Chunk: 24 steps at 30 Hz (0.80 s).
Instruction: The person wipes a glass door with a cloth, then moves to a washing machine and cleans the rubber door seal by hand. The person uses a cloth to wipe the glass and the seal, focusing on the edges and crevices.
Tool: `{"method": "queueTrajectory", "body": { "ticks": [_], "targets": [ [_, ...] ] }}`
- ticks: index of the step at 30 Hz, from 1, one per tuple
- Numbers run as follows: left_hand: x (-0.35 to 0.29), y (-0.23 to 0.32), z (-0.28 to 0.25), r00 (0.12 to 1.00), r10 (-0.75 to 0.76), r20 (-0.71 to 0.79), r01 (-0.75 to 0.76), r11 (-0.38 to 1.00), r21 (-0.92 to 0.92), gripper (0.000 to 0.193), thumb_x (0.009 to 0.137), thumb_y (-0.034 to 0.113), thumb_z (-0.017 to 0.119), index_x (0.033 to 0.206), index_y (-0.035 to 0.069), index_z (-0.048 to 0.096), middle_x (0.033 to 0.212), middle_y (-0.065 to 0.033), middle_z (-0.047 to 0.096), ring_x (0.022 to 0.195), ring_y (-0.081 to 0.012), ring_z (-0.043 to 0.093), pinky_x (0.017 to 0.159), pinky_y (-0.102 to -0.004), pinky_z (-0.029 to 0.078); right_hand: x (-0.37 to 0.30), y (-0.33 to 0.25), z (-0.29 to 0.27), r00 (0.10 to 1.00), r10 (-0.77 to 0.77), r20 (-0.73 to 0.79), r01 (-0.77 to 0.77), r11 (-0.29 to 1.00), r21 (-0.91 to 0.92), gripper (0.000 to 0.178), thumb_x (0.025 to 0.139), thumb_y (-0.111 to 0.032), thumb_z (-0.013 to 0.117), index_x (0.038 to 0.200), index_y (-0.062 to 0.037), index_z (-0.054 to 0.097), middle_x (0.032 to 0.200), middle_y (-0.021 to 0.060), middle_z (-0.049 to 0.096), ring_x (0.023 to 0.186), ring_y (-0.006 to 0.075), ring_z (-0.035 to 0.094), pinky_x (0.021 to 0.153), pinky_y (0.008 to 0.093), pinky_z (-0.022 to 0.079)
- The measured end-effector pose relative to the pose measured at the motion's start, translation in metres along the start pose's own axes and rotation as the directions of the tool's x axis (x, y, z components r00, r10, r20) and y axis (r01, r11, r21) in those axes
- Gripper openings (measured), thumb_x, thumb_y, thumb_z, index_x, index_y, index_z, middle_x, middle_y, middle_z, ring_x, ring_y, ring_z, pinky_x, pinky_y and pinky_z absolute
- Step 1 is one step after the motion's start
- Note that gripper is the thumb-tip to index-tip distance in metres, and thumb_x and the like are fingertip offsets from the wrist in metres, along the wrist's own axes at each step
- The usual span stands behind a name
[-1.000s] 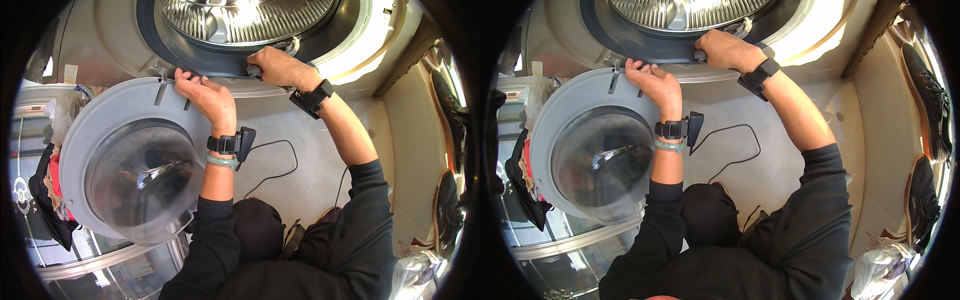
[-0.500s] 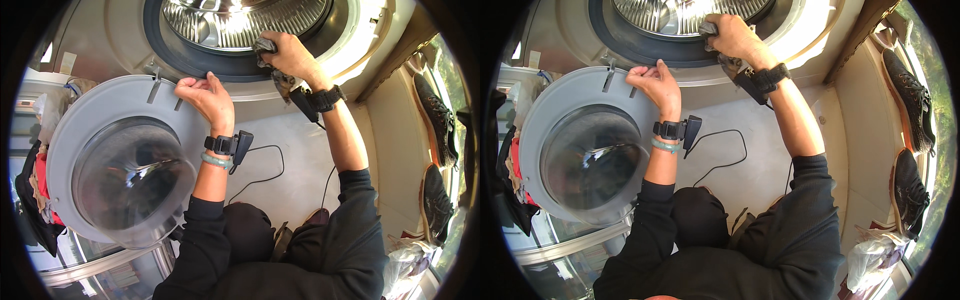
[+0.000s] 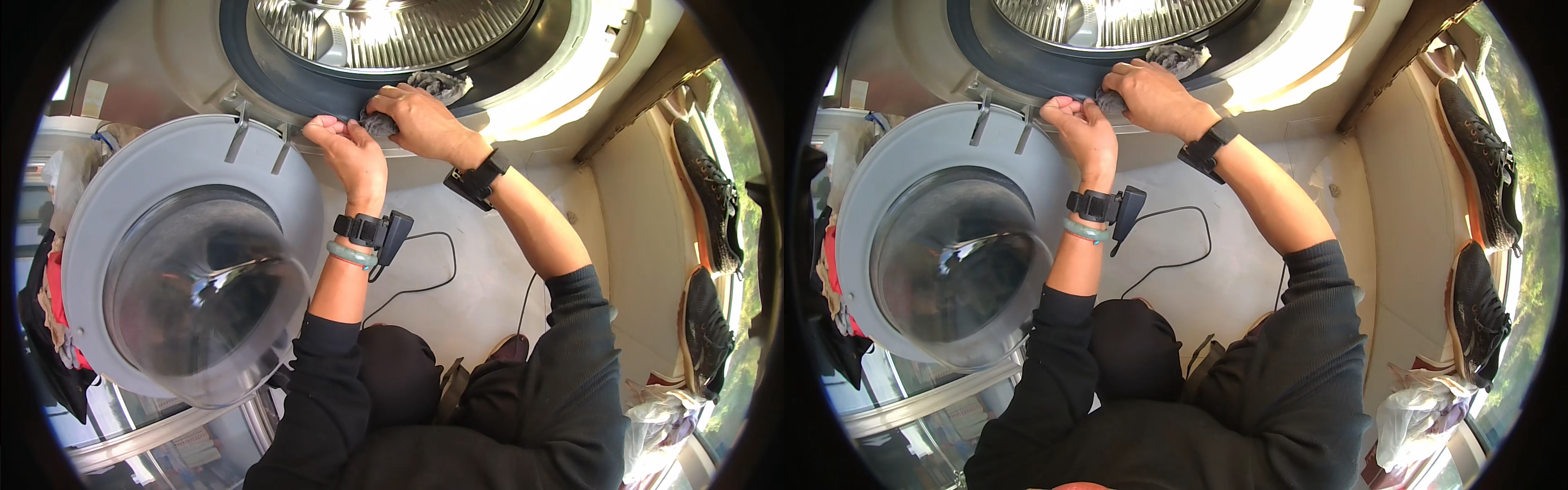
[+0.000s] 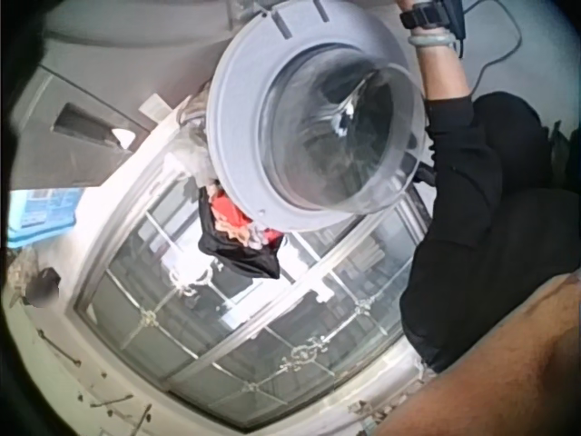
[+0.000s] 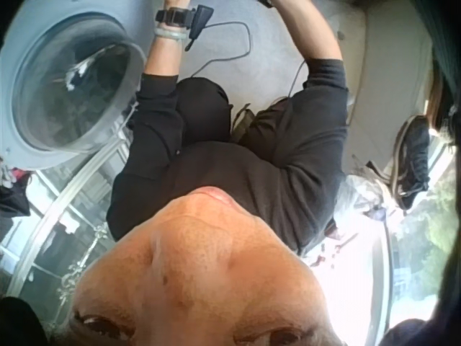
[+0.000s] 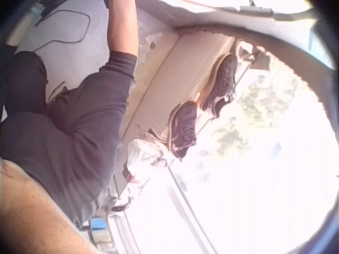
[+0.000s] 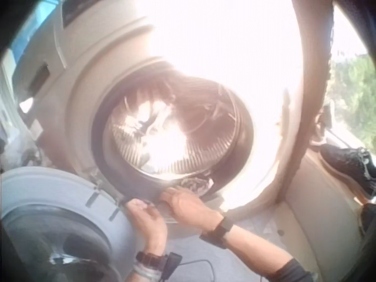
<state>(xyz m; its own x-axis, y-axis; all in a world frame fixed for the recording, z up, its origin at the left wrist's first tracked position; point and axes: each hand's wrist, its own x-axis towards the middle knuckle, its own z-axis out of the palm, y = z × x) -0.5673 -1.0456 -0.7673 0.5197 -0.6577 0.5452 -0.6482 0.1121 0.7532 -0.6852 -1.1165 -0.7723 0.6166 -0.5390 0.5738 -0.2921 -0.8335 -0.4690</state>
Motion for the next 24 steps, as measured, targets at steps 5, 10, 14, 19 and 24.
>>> {"method": "queueTrajectory", "body": {
  "ticks": [5, 10, 14, 19, 24],
  "targets": [
    [0.004, 0.0, -0.002, 0.988, -0.135, 0.072, 0.143, 0.984, -0.104, 0.026, 0.09, -0.008, 0.051, 0.107, 0.001, 0.033, 0.091, -0.0118, 0.049, 0.075, -0.0205, 0.054, 0.068, -0.0352, 0.049, -0.009, 0.002, -0.021, 0.969, 0.182, 0.166, -0.068, 0.846, -0.529, 0.022, 0.085, -0.012, 0.058, 0.106, -0.0121, 0.067, 0.106, 0.0029, 0.065, 0.103, 0.0232, 0.061, 0.089, 0.0377, 0.049],
    [0.003, -0.007, -0.002, 0.998, -0.045, 0.043, 0.045, 0.999, 0.013, 0.025, 0.091, -0.006, 0.051, 0.108, 0.001, 0.034, 0.085, -0.0108, 0.053, 0.065, -0.0182, 0.059, 0.068, -0.033, 0.05, -0.021, 0.017, -0.055, 0.927, 0.289, 0.237, -0.011, 0.655, -0.755, 0.011, 0.083, -0.01, 0.06, 0.079, -0.0099, 0.071, 0.081, 0.0057, 0.068, 0.085, 0.0243, 0.067, 0.071, 0.034, 0.053],
    [0.0, -0.008, -0.001, 0.996, -0.079, 0.051, 0.082, 0.995, -0.054, 0.027, 0.091, -0.004, 0.052, 0.11, -0.001, 0.034, 0.093, -0.0165, 0.051, 0.083, -0.0293, 0.056, 0.079, -0.0421, 0.047, -0.057, 0.003, -0.082, 0.915, 0.302, 0.267, -0.072, 0.774, -0.629, 0.005, 0.075, -0.009, 0.068, 0.071, -0.007, 0.071, 0.072, 0.0115, 0.069, 0.072, 0.0303, 0.069, 0.064, 0.0385, 0.056],
    [-0.001, -0.001, -0.002, 0.997, -0.075, 0.028, 0.078, 0.992, -0.096, 0.026, 0.091, -0.004, 0.052, 0.11, -0.001, 0.035, 0.091, -0.0166, 0.052, 0.083, -0.0307, 0.058, 0.08, -0.042, 0.047, -0.12, -0.025, -0.079, 0.767, 0.41, 0.494, -0.293, 0.908, -0.3, 0.017, 0.077, -0.007, 0.07, 0.092, -0.0016, 0.063, 0.088, 0.017, 0.064, 0.086, 0.0347, 0.063, 0.082, 0.0408, 0.05],
    [-0.002, 0.0, -0.005, 0.992, -0.11, 0.057, 0.116, 0.988, -0.101, 0.028, 0.091, -0.003, 0.052, 0.112, -0.001, 0.034, 0.092, -0.0193, 0.054, 0.084, -0.035, 0.059, 0.08, -0.0439, 0.046, -0.091, -0.034, -0.083, 0.83, 0.558, -0.017, -0.547, 0.819, 0.174, 0.033, 0.08, -0.014, 0.068, 0.103, 0.0053, 0.055, 0.085, 0.0246, 0.063, 0.08, 0.0375, 0.063, 0.074, 0.0391, 0.051]
  ]
}}
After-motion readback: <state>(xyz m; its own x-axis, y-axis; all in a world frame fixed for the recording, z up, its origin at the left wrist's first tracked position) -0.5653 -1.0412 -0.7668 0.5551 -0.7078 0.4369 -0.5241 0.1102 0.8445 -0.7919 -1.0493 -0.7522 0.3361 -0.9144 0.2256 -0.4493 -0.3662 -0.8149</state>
